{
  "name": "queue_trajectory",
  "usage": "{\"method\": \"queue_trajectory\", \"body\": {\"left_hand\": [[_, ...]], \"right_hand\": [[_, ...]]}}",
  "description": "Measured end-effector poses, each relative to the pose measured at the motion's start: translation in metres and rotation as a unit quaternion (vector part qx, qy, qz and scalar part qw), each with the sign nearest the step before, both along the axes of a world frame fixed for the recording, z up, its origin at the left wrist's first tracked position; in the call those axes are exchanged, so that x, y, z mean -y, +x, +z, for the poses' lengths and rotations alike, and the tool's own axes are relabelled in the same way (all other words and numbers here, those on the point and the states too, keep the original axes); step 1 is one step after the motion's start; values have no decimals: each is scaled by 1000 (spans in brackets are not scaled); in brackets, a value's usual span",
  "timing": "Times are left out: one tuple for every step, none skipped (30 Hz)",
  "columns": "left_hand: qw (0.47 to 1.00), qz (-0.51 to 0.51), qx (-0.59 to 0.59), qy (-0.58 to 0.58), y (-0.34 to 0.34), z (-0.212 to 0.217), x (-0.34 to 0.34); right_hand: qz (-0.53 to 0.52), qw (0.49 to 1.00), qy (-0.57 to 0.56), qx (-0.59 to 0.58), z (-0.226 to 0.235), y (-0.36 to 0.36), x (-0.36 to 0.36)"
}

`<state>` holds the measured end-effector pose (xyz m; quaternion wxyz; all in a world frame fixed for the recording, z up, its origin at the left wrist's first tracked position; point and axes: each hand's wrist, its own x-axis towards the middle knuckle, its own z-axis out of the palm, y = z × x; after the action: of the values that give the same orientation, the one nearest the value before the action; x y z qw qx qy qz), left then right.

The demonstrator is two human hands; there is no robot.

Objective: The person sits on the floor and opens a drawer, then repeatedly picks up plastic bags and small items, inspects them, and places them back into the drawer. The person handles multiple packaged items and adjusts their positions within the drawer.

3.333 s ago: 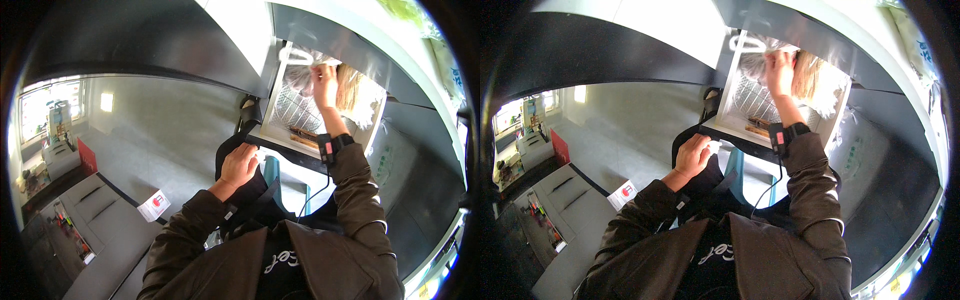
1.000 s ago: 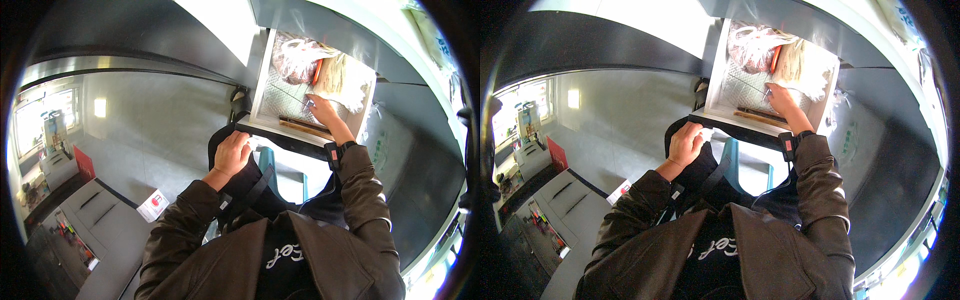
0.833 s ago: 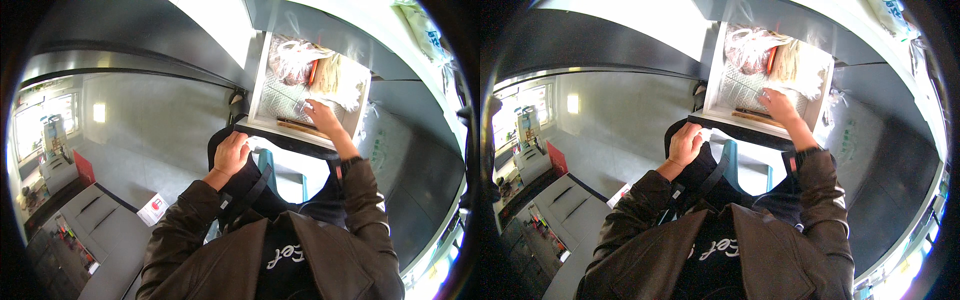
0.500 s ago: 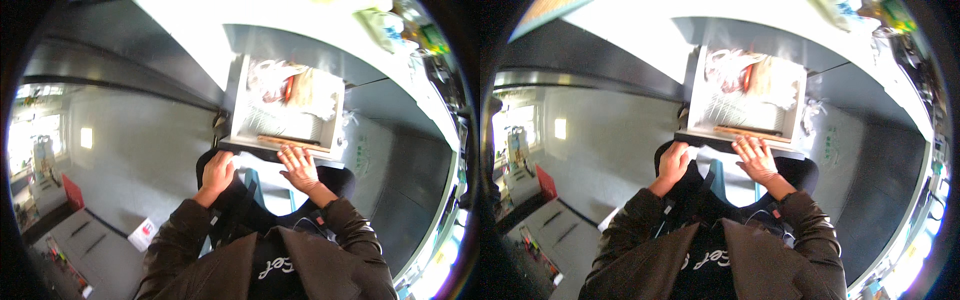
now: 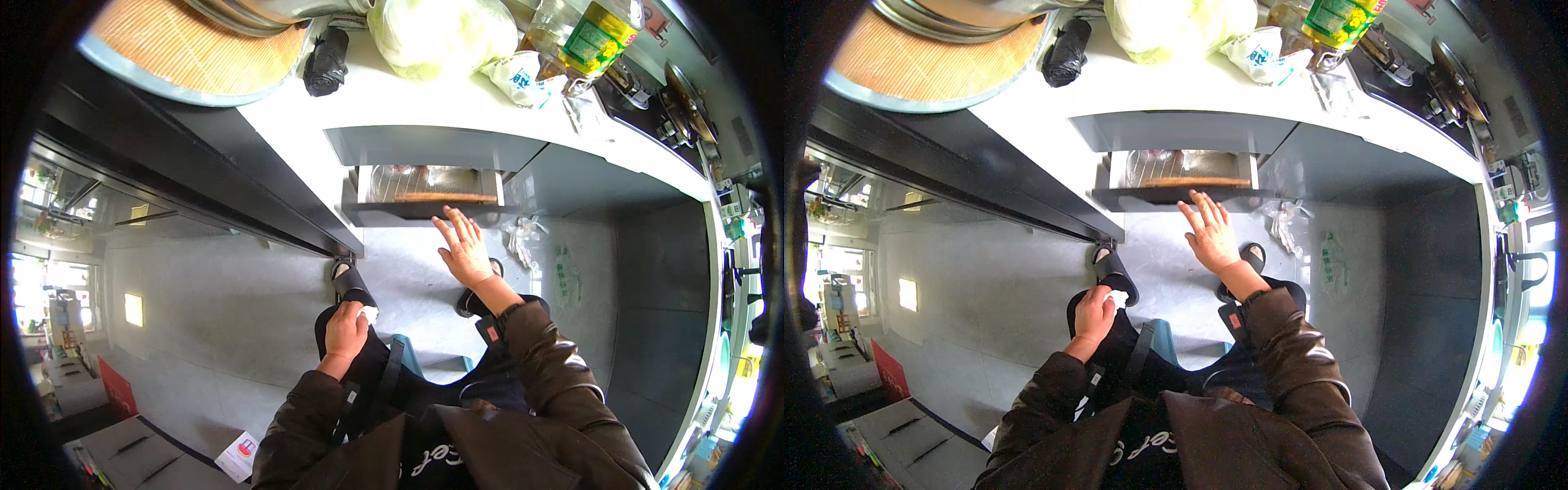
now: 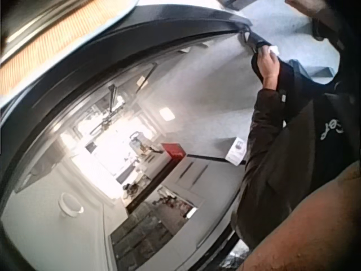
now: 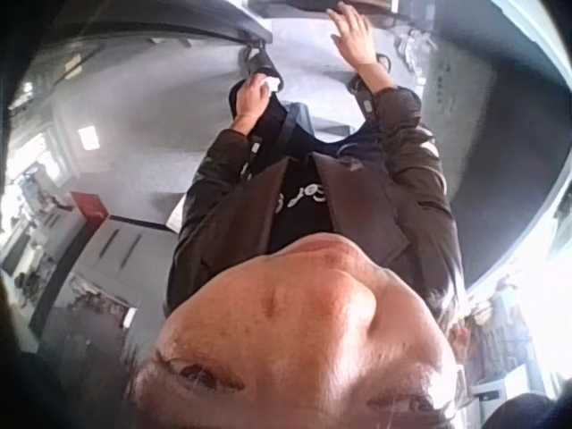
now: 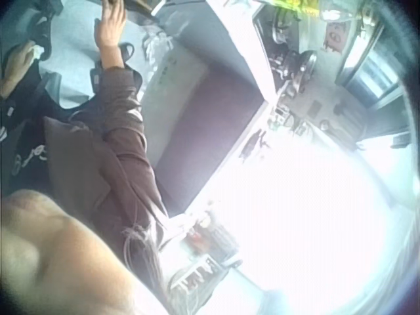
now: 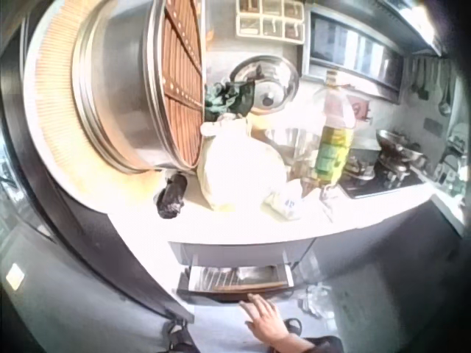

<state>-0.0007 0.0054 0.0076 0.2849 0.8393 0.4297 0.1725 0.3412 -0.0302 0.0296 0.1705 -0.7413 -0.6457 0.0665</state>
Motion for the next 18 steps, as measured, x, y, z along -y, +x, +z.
{"method": "queue_trajectory", "body": {"left_hand": [[1000, 1, 0, -3, -1, 0, 1], [1000, 0, 0, 0, -1, 0, 2], [1000, -6, 7, 2, 0, 0, 2], [1000, -8, 8, 1, 0, 0, 3], [1000, -10, 5, 3, -1, 0, 4], [1000, -13, 18, 2, 0, -1, 5], [1000, -14, 24, 7, -1, -1, 5], [1000, -13, 23, 2, -1, -1, 6], [1000, -12, 25, 5, -1, -1, 6], [999, -12, 32, 7, -1, -1, 6], [1000, -7, 24, 1, -1, -1, 6], [1000, -6, 17, -1, 0, 0, 4], [1000, -4, 8, -1, 1, 0, 3], [1000, -5, 14, -2, 2, 1, 2], [1000, -4, 14, -3, 2, 2, 0], [1000, -3, 13, -4, 3, 3, -1], [1000, -2, 12, -6, 4, 3, -3], [1000, -6, 0, -12, 3, 4, -4]], "right_hand": [[6, 999, 29, -37, -1, -2, 9], [-7, 997, 3, -73, -4, -5, 20], [-10, 995, 2, -104, -10, -8, 29], [-20, 990, -18, -136, -17, -9, 38], [-30, 984, -19, -173, -26, -9, 44], [-46, 976, -36, -211, -35, -9, 50], [-72, 963, -72, -249, -45, -10, 55], [-76, 965, -60, -244, -55, -10, 56], [-60, 970, -45, -233, -63, -7, 55], [-74, 963, -48, -256, -72, -5, 51], [-92, 955, -54, -278, -79, -1, 42], [-115, 940, -18, -320, -86, 2, 31], [-161, 922, -39, -351, -90, 9, 20], [-181, 896, 48, -403, -98, 8, -7], [-216, 870, 22, -443, -100, 15, -20], [-238, 790, 31, -564, -98, 24, -33], [-296, 673, 14, -678, -97, 30, -47], [-290, 647, 51, -703, -95, 33, -60]]}}
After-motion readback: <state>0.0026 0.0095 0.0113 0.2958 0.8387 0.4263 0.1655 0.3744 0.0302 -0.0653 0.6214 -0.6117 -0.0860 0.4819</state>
